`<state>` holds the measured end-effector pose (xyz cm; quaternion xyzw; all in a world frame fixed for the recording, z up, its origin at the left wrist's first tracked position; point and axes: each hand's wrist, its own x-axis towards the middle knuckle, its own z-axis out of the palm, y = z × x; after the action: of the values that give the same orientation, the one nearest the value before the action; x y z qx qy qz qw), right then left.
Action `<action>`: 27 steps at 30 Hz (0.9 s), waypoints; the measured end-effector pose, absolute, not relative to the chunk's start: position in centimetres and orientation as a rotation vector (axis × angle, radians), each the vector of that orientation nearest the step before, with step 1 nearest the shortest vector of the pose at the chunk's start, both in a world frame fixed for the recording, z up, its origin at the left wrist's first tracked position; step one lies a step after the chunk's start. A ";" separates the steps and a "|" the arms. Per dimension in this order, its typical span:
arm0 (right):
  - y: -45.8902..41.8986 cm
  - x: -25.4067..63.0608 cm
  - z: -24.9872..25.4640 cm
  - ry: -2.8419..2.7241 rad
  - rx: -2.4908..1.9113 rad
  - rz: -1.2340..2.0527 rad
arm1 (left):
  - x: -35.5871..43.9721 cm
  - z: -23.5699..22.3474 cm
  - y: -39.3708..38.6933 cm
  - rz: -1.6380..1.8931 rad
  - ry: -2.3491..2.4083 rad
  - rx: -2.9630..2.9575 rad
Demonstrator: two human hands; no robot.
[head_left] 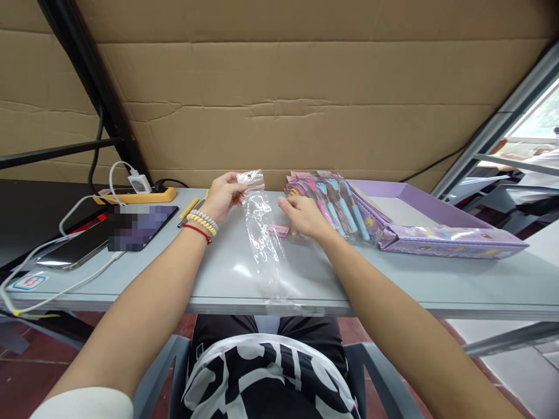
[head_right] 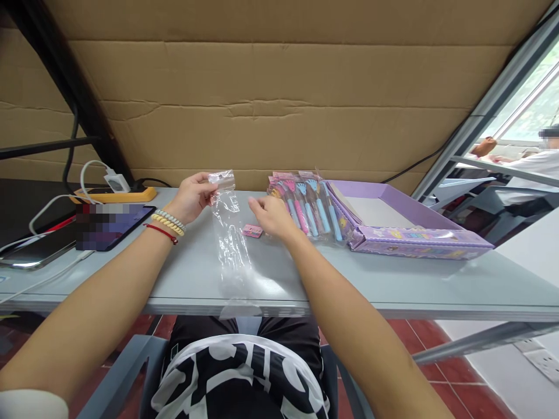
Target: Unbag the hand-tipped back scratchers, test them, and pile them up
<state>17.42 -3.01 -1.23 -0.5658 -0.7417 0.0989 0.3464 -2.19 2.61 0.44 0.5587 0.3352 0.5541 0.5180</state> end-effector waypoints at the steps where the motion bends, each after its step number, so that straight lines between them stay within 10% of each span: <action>1: -3.3 17.5 -1.0 -1.886 -1.415 0.371 | -1.9 0.5 2.3 1.316 0.770 1.332; 8: -4.9 18.0 0.1 -1.831 -1.173 1.101 | -0.6 0.1 2.8 1.687 0.812 1.180; 27: -3.8 29.5 3.8 -0.193 -1.094 0.475 | -0.6 -0.1 2.5 1.393 1.071 1.300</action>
<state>29.45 -3.77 3.76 -0.5143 -0.0905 0.2231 0.8231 -0.62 2.54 -0.13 0.5283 0.4349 0.5659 0.4599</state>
